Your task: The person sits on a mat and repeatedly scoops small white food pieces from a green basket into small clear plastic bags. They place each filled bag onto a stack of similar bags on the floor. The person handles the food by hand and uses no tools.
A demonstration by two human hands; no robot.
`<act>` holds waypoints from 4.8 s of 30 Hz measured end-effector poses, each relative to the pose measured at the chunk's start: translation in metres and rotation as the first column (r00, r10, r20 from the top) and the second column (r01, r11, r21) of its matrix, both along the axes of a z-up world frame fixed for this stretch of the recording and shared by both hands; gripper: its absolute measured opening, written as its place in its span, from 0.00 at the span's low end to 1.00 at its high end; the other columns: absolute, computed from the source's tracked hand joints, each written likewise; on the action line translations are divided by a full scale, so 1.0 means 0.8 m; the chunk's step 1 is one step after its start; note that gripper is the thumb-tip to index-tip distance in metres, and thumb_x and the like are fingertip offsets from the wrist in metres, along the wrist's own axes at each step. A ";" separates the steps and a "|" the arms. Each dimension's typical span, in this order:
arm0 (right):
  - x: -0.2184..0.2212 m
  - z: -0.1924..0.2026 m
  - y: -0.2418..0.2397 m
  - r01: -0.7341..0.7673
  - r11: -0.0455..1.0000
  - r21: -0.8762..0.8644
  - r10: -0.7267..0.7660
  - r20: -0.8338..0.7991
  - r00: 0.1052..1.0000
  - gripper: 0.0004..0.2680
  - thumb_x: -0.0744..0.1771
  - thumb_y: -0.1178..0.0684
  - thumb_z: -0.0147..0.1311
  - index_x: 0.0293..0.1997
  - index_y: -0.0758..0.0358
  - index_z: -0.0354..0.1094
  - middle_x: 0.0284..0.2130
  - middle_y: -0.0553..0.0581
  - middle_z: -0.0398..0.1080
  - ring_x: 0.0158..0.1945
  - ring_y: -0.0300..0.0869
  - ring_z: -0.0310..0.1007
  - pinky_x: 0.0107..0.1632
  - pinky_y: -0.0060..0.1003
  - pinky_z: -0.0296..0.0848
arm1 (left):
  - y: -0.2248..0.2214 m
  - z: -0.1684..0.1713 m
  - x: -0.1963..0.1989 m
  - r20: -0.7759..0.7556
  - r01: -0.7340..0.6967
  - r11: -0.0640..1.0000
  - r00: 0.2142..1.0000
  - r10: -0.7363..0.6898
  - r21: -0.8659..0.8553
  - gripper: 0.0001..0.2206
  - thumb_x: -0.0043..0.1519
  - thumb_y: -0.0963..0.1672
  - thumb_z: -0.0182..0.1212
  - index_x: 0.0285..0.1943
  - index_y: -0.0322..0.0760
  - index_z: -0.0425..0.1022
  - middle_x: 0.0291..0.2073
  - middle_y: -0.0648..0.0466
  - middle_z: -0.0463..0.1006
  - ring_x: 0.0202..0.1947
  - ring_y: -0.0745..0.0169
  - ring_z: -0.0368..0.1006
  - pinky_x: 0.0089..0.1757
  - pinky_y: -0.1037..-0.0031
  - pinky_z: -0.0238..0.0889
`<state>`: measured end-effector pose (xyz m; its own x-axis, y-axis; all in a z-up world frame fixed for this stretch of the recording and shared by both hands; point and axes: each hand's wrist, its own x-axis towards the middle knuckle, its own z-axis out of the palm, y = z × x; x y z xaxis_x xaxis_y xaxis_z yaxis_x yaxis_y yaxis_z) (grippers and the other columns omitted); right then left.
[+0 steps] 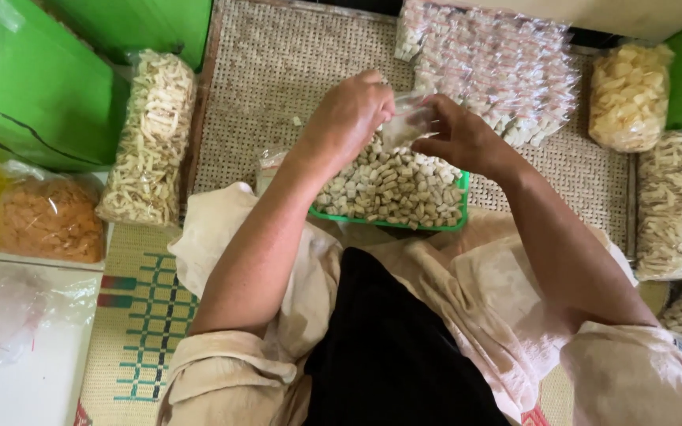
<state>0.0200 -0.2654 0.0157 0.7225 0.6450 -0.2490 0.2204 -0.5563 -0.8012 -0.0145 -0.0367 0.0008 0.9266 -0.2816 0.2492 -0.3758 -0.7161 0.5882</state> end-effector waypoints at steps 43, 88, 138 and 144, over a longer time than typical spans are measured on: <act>-0.001 -0.022 0.012 -0.075 0.996 0.042 0.070 0.115 0.991 0.10 0.69 0.59 0.56 0.57 0.63 0.65 0.47 0.60 0.72 0.44 0.44 0.75 0.44 0.36 0.77 | 0.012 0.013 -0.003 0.119 0.036 0.999 0.992 -0.032 -0.025 0.03 0.63 0.38 0.65 0.35 0.33 0.79 0.34 0.50 0.74 0.32 0.63 0.78 0.33 0.77 0.78; -0.068 -0.230 0.046 -0.442 0.672 -0.594 0.737 0.480 0.476 0.19 0.63 0.51 0.61 0.61 0.52 0.64 0.66 0.65 0.63 0.69 0.57 0.60 0.63 0.60 0.64 | 0.021 -0.009 0.012 0.213 -0.045 0.995 0.977 0.026 0.088 0.06 0.59 0.37 0.70 0.30 0.36 0.78 0.33 0.50 0.75 0.29 0.68 0.76 0.30 0.78 0.79; 0.009 -0.311 0.044 -0.073 0.938 -0.340 0.335 0.825 0.455 0.13 0.62 0.61 0.61 0.50 0.54 0.75 0.44 0.54 0.77 0.50 0.53 0.73 0.59 0.68 0.61 | 0.022 -0.004 0.008 0.248 -0.039 0.997 0.968 0.023 0.061 0.08 0.54 0.35 0.72 0.29 0.33 0.76 0.32 0.45 0.75 0.24 0.64 0.74 0.22 0.80 0.74; 0.006 -0.311 0.048 -0.070 0.944 -0.323 0.316 0.823 0.473 0.10 0.64 0.62 0.53 0.46 0.55 0.75 0.47 0.54 0.75 0.48 0.53 0.71 0.58 0.67 0.62 | 0.022 -0.001 0.008 0.227 -0.057 0.994 0.973 0.036 0.090 0.08 0.55 0.37 0.73 0.28 0.35 0.77 0.31 0.49 0.74 0.23 0.67 0.74 0.25 0.78 0.77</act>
<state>0.0245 -0.2274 -0.2331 0.5150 0.8137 0.2695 0.8470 -0.5314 -0.0143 -0.0078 -0.0188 -0.0004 0.8624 -0.2718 0.4270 -0.4556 -0.7844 0.4208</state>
